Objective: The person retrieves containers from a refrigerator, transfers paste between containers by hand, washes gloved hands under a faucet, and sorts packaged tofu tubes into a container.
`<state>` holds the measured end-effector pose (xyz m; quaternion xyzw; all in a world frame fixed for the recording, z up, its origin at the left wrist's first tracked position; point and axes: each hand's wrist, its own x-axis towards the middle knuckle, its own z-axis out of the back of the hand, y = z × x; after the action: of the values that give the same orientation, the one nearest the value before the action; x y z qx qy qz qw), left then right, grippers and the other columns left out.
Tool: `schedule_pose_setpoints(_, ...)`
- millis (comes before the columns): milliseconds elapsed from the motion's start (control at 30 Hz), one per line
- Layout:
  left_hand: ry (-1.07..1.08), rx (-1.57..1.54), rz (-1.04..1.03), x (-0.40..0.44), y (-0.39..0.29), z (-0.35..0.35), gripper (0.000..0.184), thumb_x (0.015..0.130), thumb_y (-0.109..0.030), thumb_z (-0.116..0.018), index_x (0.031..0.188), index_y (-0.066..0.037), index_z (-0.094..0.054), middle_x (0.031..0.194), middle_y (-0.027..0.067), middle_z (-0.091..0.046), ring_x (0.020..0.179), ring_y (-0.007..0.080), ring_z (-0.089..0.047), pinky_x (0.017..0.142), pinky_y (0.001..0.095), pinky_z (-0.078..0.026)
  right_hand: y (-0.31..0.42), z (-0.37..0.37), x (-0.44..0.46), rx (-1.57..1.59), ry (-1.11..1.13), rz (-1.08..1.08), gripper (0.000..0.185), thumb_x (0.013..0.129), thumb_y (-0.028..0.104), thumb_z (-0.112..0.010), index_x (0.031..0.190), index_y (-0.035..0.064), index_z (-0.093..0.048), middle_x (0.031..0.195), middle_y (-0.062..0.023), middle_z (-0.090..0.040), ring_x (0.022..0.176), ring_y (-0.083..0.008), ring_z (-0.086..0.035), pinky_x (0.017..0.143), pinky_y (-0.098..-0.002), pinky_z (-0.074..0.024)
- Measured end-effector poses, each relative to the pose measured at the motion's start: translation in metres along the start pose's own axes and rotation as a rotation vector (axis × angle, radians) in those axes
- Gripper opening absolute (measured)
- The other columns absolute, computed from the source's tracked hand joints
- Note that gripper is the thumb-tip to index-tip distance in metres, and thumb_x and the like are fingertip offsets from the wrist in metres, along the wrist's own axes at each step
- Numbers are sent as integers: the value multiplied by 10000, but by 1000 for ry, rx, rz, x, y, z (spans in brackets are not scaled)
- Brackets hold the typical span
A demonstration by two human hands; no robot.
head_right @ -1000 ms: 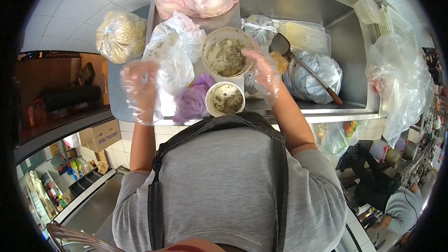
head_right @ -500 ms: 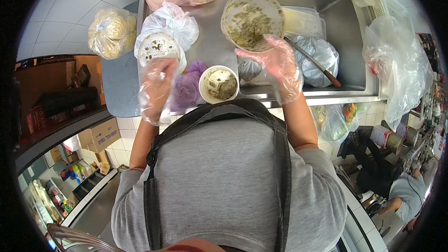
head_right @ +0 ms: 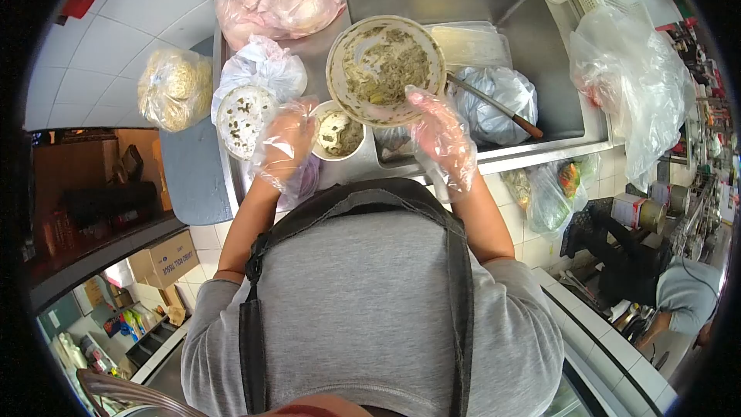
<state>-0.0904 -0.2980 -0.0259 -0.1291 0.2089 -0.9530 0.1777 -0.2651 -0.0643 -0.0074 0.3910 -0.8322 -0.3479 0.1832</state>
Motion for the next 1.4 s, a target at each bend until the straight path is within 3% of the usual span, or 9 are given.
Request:
schedule_pose_setpoints(67, -322, -63, -161, 4, -5, 5, 233, 872, -38, -601, 1089, -59, -683, 1012, 178, -680, 961, 348, -646, 868, 424, -506, 8, -19, 1, 54, -32, -81, 376, 930, 77, -598, 1291, -9, -539, 1339, -164, -555, 1276, -275, -504, 1100, -472, -390)
schedule_pose_setpoints(233, -314, -465, -77, 22, -68, 50, 274, 926, 10, -576, 1190, -18, -642, 1151, 142, -680, 1103, 286, -630, 1002, 380, -465, -14, -36, -1, -104, -189, -49, 791, 901, 101, -659, 1529, 98, -178, 1464, -152, -404, 1356, -276, -410, 1145, -447, -337)
schedule_pose_setpoints(333, -9, -1446, 251, 30, -86, 34, 578, 934, -81, -628, 1461, 14, -411, 1460, 176, -470, 1355, 263, -446, 1114, 352, -367, -20, -50, -3, -245, -140, 79, 1039, 829, 148, -724, 1556, 154, 18, 1549, -161, -225, 1436, -307, -250, 1176, -476, -246)
schedule_pose_setpoints(433, 76, -1420, 493, 51, -96, 25, 668, 920, -142, -659, 1485, 33, -349, 1528, 186, -372, 1417, 272, -352, 1156, 371, -298, -21, -65, -5, -281, -106, 179, 1147, 774, 183, -752, 1567, 202, 78, 1564, -165, -177, 1456, -329, -196, 1186, -494, -196)
schedule_pose_setpoints(600, 31, -1285, 412, 69, -90, -15, 726, 898, -116, -628, 1516, 32, -277, 1559, 210, -307, 1453, 287, -280, 1163, 380, -269, -16, -67, -7, -255, -12, 125, 1185, 740, 228, -791, 1569, 240, 56, 1561, -133, -203, 1446, -308, -233, 1181, -486, -224)
schedule_pose_setpoints(700, 1, -879, 14, 67, -70, -45, 727, 883, -96, -610, 1519, 26, -279, 1556, 207, -312, 1444, 288, -292, 1160, 391, -272, -6, -68, -5, -296, 14, 94, 1213, 712, 265, -824, 1570, 236, 34, 1561, -120, -217, 1444, -302, -250, 1178, -477, -242)
schedule_pose_setpoints(800, -13, -1027, 331, 77, -102, -15, 675, 886, -123, -596, 1488, 40, -338, 1529, 212, -362, 1409, 286, -356, 1140, 376, -296, -4, -66, -2, -313, 44, 87, 1211, 705, 280, -835, 1571, 233, 10, 1563, -111, -229, 1448, -294, -253, 1177, -463, -255)
schedule_pose_setpoints(1067, -267, -448, -111, 75, -112, 8, 387, 892, -142, -541, 1244, 12, -589, 1248, 246, -594, 1183, 416, -537, 1009, 444, -420, -12, -59, 3, -440, 68, 141, 1160, 708, 203, -791, 1574, 199, -19, 1560, -111, -239, 1448, -275, -261, 1173, -432, -271)
schedule_pose_setpoints(1400, -224, -406, -265, 67, -121, 24, 281, 948, -220, -556, 1108, -10, -654, 1083, 220, -651, 1014, 408, -587, 905, 464, -450, 9, -71, 2, -521, 108, 108, 1157, 682, 134, -800, 1569, 169, -58, 1538, -128, -280, 1438, -269, -271, 1177, -430, -260)
